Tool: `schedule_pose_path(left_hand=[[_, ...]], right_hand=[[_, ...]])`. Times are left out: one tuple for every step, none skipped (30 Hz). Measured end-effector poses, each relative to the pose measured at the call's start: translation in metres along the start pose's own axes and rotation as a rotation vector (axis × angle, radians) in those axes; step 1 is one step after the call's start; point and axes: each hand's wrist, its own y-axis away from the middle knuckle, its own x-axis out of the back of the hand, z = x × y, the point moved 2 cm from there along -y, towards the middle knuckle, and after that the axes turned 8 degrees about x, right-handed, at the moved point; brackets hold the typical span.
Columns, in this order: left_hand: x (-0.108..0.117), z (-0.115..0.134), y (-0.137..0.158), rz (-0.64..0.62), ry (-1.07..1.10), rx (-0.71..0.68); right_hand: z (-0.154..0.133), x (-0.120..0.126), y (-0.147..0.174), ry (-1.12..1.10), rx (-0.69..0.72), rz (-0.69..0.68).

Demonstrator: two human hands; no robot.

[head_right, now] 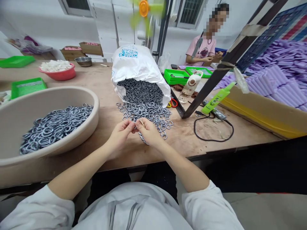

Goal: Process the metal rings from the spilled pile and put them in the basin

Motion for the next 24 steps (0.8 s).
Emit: schedule_pose_path(left_hand=[[0.001, 0.001, -0.001, 0.015, 0.016, -0.01], [0.002, 0.001, -0.002, 0.02, 0.033, -0.015], [0.003, 0.001, -0.003, 0.021, 0.052, -0.019], [0.003, 0.001, -0.004, 0.018, 0.072, -0.021], [0.004, 0.0, -0.006, 0.015, 0.092, -0.022], [0.004, 0.0, -0.007, 0.012, 0.113, -0.024], [0.005, -0.001, -0.008, 0.015, 0.139, -0.025], [0.005, -0.001, -0.008, 0.02, 0.17, -0.026], [0.006, -0.001, -0.009, 0.021, 0.201, -0.027], [0.006, -0.002, -0.009, 0.019, 0.229, -0.029], [0.006, -0.002, -0.009, 0.014, 0.253, -0.033], [0.006, -0.002, -0.008, 0.007, 0.27, -0.034], [0.006, -0.002, -0.008, -0.001, 0.279, -0.035], [0.006, -0.003, -0.008, -0.008, 0.281, -0.032], [0.007, -0.003, -0.008, -0.009, 0.279, -0.028], [0.008, -0.004, -0.008, -0.006, 0.275, -0.024], [0.008, -0.005, -0.009, -0.001, 0.271, -0.021], [0.009, -0.005, -0.01, 0.005, 0.268, -0.023], [0.01, -0.006, -0.011, 0.009, 0.269, -0.027], [0.011, -0.006, -0.012, 0.012, 0.273, -0.031], [0.012, -0.006, -0.013, 0.015, 0.28, -0.034], [0.012, -0.006, -0.014, 0.022, 0.288, -0.033], [0.013, -0.007, -0.015, 0.031, 0.298, -0.028], [0.014, -0.007, -0.015, 0.038, 0.305, -0.018]], right_hand=[[-0.004, 0.006, -0.005, 0.035, 0.038, 0.037], [-0.011, 0.015, -0.011, 0.087, 0.088, 0.088], [-0.021, 0.028, -0.018, 0.148, 0.174, 0.217], [-0.032, 0.041, -0.024, 0.162, 0.28, 0.365], [-0.043, 0.053, -0.029, 0.134, 0.402, 0.525], [-0.053, 0.062, -0.033, 0.099, 0.512, 0.638], [-0.059, 0.066, -0.036, 0.099, 0.562, 0.652], [-0.062, 0.065, -0.037, 0.129, 0.548, 0.6], [-0.061, 0.06, -0.037, 0.166, 0.507, 0.521], [-0.057, 0.051, -0.035, 0.208, 0.444, 0.402], [-0.05, 0.039, -0.032, 0.24, 0.366, 0.266], [-0.042, 0.027, -0.028, 0.249, 0.299, 0.145], [-0.033, 0.015, -0.024, 0.224, 0.241, 0.045], [-0.025, 0.005, -0.021, 0.179, 0.19, -0.035], [-0.017, -0.002, -0.019, 0.122, 0.149, -0.091], [-0.011, -0.007, -0.019, 0.066, 0.116, -0.129], [-0.007, -0.01, -0.02, 0.022, 0.093, -0.15], [-0.004, -0.011, -0.022, -0.004, 0.082, -0.157], [-0.002, -0.011, -0.024, -0.013, 0.079, -0.151], [-0.001, -0.011, -0.027, -0.01, 0.08, -0.139], [0.0, -0.01, -0.03, -0.003, 0.084, -0.126], [0.001, -0.01, -0.032, 0.003, 0.087, -0.115], [0.003, -0.011, -0.034, 0.007, 0.087, -0.107], [0.005, -0.011, -0.035, 0.012, 0.086, -0.095]])
